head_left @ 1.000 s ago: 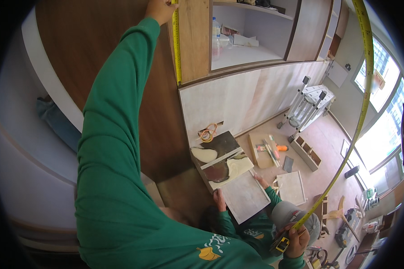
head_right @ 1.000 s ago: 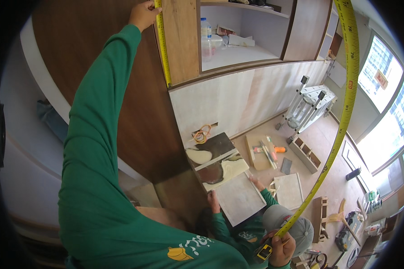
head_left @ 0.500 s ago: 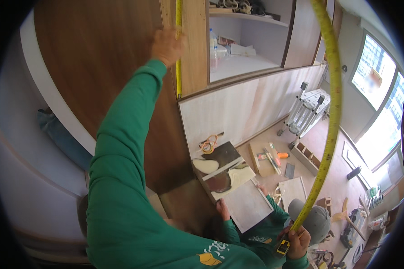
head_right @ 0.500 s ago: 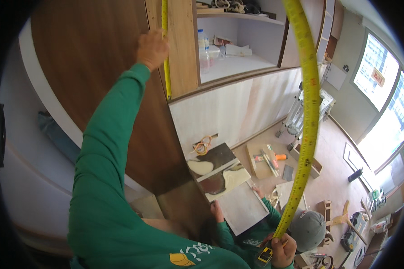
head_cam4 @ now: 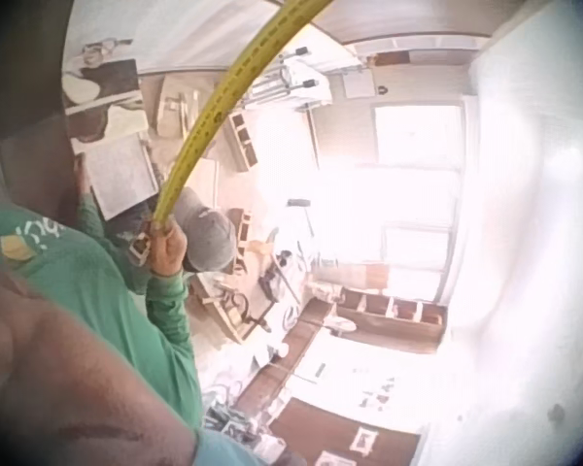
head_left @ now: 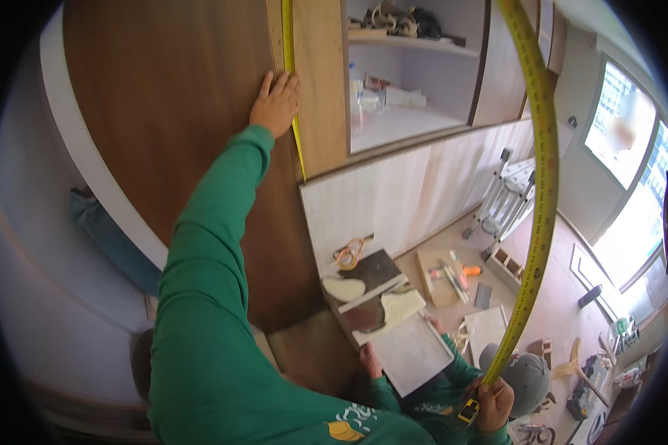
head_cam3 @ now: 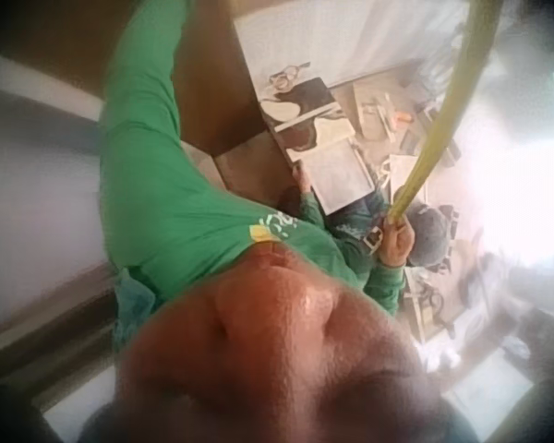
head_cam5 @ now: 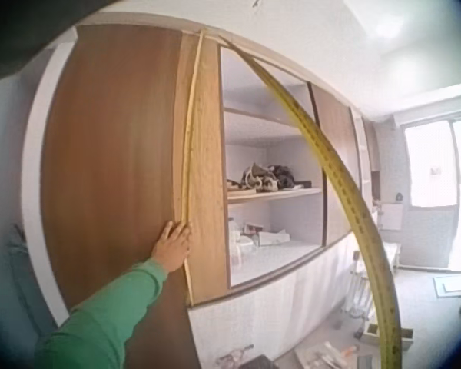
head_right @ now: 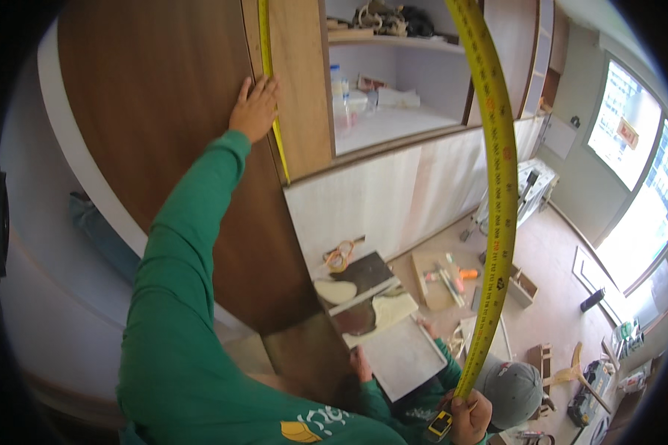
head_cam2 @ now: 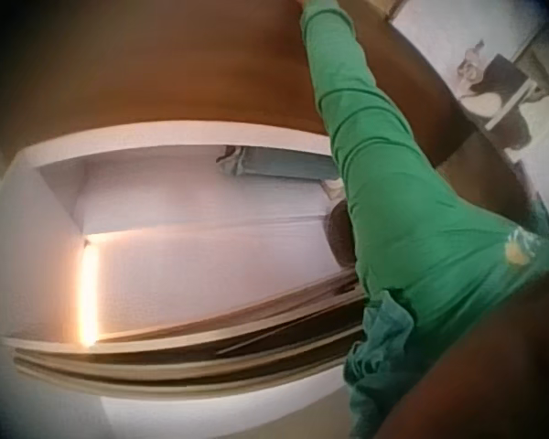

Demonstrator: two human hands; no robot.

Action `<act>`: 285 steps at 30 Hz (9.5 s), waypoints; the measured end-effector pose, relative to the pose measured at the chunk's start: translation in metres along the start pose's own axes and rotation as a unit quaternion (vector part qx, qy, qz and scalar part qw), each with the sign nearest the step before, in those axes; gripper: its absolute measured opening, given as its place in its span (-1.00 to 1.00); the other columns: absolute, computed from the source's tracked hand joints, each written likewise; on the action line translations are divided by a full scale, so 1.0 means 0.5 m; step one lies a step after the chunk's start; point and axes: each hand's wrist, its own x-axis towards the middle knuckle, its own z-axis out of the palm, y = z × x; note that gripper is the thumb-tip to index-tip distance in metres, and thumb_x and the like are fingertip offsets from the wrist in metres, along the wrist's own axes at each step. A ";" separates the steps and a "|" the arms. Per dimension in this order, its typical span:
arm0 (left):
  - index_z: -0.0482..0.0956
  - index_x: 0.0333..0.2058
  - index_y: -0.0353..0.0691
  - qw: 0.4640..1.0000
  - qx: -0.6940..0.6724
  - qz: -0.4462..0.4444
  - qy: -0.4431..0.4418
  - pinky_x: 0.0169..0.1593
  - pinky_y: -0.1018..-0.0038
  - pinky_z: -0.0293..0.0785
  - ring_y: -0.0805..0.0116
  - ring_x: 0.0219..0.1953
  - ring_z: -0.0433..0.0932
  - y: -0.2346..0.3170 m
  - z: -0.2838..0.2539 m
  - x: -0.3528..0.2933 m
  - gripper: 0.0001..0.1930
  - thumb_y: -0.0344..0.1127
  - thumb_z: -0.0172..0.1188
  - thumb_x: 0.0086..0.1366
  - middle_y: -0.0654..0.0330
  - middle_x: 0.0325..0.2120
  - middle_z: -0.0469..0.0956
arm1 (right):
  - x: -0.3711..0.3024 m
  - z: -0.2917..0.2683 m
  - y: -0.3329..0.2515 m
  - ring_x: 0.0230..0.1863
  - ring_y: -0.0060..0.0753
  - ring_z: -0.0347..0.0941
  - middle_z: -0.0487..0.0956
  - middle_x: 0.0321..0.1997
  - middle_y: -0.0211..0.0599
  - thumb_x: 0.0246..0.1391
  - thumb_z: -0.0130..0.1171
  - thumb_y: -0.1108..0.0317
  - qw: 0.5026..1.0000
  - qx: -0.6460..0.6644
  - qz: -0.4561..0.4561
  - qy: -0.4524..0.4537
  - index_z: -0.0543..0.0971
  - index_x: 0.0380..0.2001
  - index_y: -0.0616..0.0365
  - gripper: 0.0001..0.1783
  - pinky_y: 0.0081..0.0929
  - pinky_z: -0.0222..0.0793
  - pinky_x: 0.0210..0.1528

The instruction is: The person uses a tape measure to measure the dimensions of a white cabinet door and a wooden wall unit. They extend the tape measure across the cabinet door and then vertically along the side of the wall unit, marking measurements with a pencil.

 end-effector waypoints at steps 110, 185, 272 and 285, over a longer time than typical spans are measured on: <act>0.70 -0.25 -0.09 0.973 -0.130 0.189 -0.039 0.46 0.12 -0.12 0.18 0.33 0.14 -0.036 0.010 -0.009 -0.78 -0.16 0.23 0.19 0.18 0.09 0.42 | 0.091 -0.013 -0.063 -0.55 -0.66 0.32 0.46 -0.49 -0.45 0.32 0.02 0.33 0.997 -0.034 -0.071 0.014 0.50 -0.33 0.22 -0.81 -0.68 0.24 -0.51; -0.05 0.40 -0.30 0.996 -0.005 -0.050 -0.069 0.47 0.02 -0.44 0.24 0.50 -0.31 0.004 -0.060 -0.036 -0.05 0.11 0.17 0.21 0.14 0.46 -0.15 | 0.071 -0.088 -0.130 -0.58 -0.61 0.42 0.46 -0.54 -0.46 0.31 -0.01 0.24 0.993 -0.095 -0.067 0.029 0.51 -0.35 0.15 -0.76 -0.60 0.31 -0.55; 0.30 0.18 -0.17 0.976 -0.124 -0.156 0.091 0.34 0.04 0.00 0.09 0.33 0.09 -0.027 -0.056 0.005 -0.29 -0.05 0.34 0.09 0.13 0.21 0.21 | 0.107 -0.086 -0.112 -0.58 -0.63 0.29 0.44 -0.61 -0.40 0.19 -0.02 0.39 0.979 -0.155 -0.089 0.099 0.45 -0.51 0.25 -0.78 -0.58 0.20 -0.50; 0.68 -0.28 -0.17 0.956 -0.132 -0.214 -0.149 -0.11 0.14 0.56 -0.01 -0.17 0.65 -0.043 -0.079 0.073 -0.70 -0.08 0.21 0.18 0.01 -0.23 0.66 | 0.099 -0.091 -0.124 -0.52 -0.62 0.32 0.46 -0.56 -0.40 0.23 -0.02 0.39 0.980 -0.166 -0.065 0.085 0.50 -0.44 0.29 -0.78 -0.59 0.23 -0.44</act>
